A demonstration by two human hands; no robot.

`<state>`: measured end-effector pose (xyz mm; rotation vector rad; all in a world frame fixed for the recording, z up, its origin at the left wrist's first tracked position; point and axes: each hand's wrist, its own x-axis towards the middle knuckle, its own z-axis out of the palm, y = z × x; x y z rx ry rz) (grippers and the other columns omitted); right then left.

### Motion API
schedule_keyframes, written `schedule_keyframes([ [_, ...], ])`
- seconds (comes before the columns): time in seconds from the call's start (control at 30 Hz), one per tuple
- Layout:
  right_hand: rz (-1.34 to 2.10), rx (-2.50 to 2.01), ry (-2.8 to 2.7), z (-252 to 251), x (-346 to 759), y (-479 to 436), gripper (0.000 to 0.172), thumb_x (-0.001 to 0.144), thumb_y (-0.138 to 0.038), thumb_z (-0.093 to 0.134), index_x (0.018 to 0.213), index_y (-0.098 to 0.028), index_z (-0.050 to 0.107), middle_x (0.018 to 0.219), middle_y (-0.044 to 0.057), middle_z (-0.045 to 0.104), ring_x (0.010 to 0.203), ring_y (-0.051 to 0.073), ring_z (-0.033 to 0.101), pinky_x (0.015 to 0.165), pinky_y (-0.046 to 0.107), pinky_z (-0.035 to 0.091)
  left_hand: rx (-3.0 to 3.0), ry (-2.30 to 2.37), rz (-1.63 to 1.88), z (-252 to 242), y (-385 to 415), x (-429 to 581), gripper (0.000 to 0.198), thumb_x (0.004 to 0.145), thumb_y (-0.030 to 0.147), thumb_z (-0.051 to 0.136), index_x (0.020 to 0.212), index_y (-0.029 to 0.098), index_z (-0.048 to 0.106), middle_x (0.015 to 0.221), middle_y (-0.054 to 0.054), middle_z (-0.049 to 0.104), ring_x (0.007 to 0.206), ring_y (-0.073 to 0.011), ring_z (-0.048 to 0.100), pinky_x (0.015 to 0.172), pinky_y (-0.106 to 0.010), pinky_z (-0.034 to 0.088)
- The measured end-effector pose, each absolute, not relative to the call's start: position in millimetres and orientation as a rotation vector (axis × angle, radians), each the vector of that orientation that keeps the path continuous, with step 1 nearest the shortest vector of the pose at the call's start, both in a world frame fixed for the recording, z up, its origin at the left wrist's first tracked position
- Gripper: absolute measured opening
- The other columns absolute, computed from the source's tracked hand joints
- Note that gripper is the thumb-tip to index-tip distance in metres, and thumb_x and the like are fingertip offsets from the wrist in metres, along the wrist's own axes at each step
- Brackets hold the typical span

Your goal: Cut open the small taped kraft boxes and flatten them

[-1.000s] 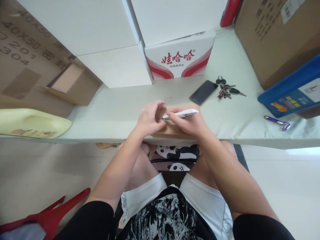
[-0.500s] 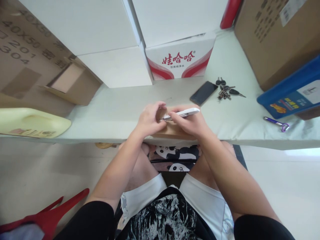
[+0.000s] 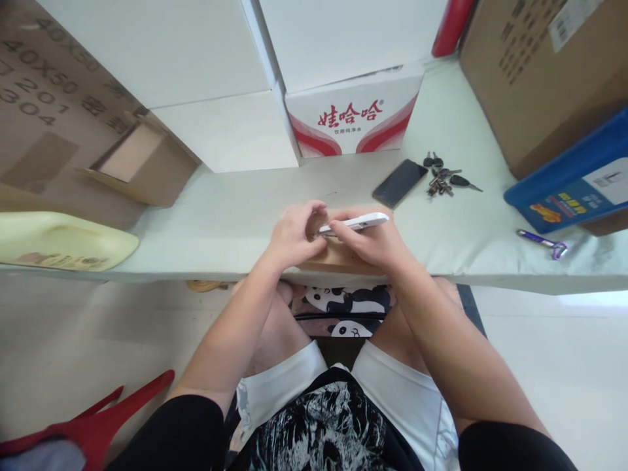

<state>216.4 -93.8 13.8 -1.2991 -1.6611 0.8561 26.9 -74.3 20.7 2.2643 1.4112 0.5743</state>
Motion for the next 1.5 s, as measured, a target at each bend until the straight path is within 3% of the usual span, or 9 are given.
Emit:
schedule_keyframes([
  [0.4,0.832,-1.251,-1.673,14.9,217.8,-93.6,0.024,0.085,-0.038,0.065,0.084,-0.02,0.08,0.064,0.001,0.071,0.056,0.013,0.057,0.056,0.027,0.04,2.286,1.419,0.567,20.3,-73.4,27.2,0.048,0.075,0.019,0.063,0.123,0.022,0.059,0.122,-0.005,0.072,0.114,-0.0251,0.064,0.107,-0.042,0.047],
  [1.03,0.75,-1.271,-1.723,13.0,217.2,-93.2,0.022,0.085,-0.035,0.064,0.087,-0.021,0.081,0.076,0.003,0.078,0.066,0.015,0.065,0.062,0.028,0.044,2.351,1.415,0.539,18.1,-71.6,26.7,0.044,0.077,0.02,0.062,0.121,0.022,0.06,0.123,-0.005,0.071,0.115,-0.0251,0.064,0.108,-0.042,0.045],
  [1.33,0.77,-1.253,-1.721,17.0,216.5,-93.2,0.023,0.085,-0.035,0.063,0.086,-0.02,0.081,0.07,0.002,0.076,0.061,0.014,0.063,0.06,0.028,0.044,2.364,1.396,0.524,21.1,-72.4,27.9,0.027,0.077,0.019,0.06,0.103,0.024,0.064,0.118,-0.003,0.071,0.111,-0.0232,0.065,0.107,-0.04,0.045],
  [1.5,0.786,-1.234,-1.719,15.6,217.2,-93.4,0.024,0.086,-0.037,0.064,0.09,-0.02,0.081,0.079,0.004,0.08,0.068,0.017,0.068,0.064,0.029,0.046,2.373,1.39,0.519,21.0,-72.2,27.8,0.027,0.076,0.018,0.06,0.103,0.023,0.063,0.118,-0.003,0.071,0.111,-0.023,0.065,0.106,-0.039,0.045],
])
